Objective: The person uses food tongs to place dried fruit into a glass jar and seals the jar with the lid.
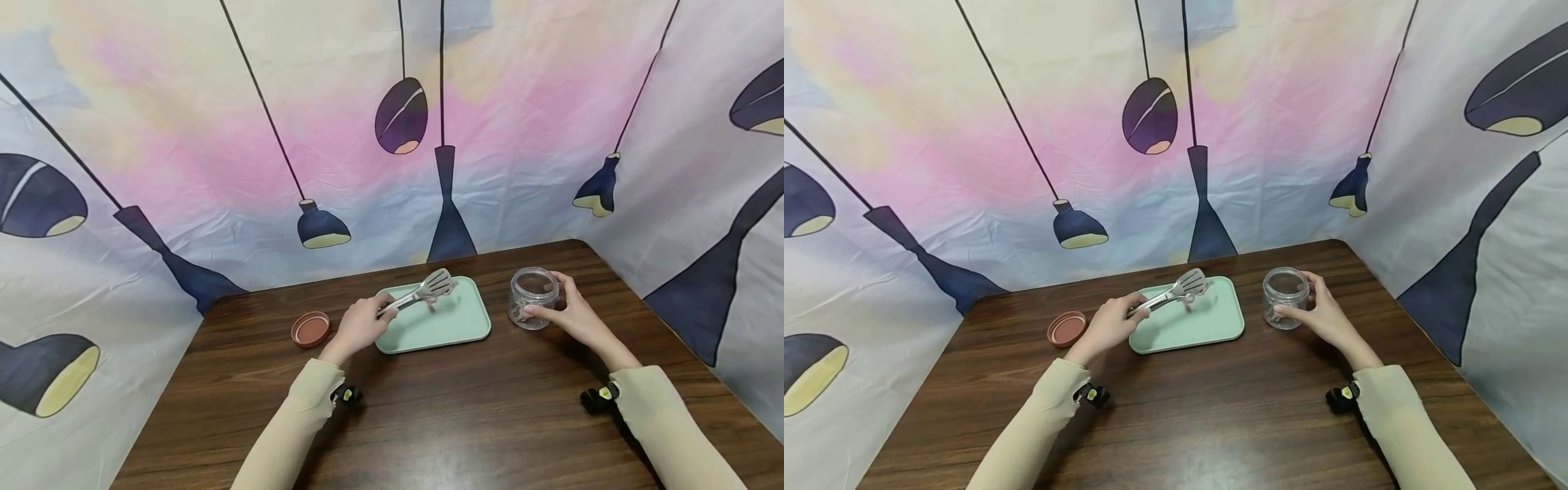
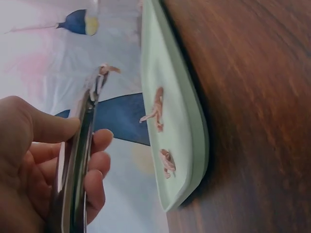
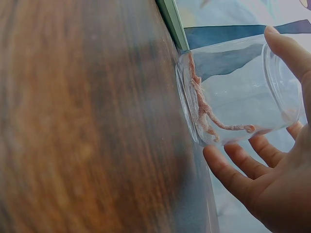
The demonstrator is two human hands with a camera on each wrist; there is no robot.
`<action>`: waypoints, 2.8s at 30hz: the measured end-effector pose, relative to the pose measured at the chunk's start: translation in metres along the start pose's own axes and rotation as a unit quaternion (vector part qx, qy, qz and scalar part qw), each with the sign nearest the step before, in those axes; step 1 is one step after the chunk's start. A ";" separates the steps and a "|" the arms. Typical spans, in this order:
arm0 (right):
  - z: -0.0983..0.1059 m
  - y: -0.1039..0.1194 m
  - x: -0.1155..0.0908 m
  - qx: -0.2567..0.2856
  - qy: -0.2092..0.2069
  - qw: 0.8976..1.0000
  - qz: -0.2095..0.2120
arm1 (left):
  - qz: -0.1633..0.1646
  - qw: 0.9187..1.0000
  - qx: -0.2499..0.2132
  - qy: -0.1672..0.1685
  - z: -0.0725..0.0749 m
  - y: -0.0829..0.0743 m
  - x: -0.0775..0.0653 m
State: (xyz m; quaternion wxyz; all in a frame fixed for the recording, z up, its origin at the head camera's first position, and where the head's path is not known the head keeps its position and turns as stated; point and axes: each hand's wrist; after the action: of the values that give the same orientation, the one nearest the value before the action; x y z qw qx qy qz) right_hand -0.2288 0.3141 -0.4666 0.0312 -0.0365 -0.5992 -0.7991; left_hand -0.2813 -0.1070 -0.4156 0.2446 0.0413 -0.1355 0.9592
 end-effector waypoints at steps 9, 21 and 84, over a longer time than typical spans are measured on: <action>-0.001 0.001 0.000 -0.004 0.000 1.000 -0.005 | 0.003 0.990 -0.138 -0.027 0.014 0.004 -0.012; 0.000 0.001 0.000 -0.003 0.001 1.000 0.001 | -0.036 0.966 -0.257 -0.012 0.024 -0.004 -0.014; 0.000 -0.001 0.002 0.000 -0.004 1.000 0.004 | -0.069 0.988 -0.135 0.031 -0.023 -0.084 0.042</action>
State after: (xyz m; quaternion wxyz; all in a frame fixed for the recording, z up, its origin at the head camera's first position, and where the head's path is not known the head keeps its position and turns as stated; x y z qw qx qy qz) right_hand -0.2305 0.3139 -0.4673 0.0319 -0.0421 -0.5988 -0.7991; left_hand -0.2782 -0.0101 -0.4114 0.3176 -0.0128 -0.2524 0.9139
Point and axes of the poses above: each hand's wrist, its own x-axis towards the middle knuckle, its own z-axis out of the back of the hand, y = z × x, and after that the axes turned 15 degrees about x, right-handed
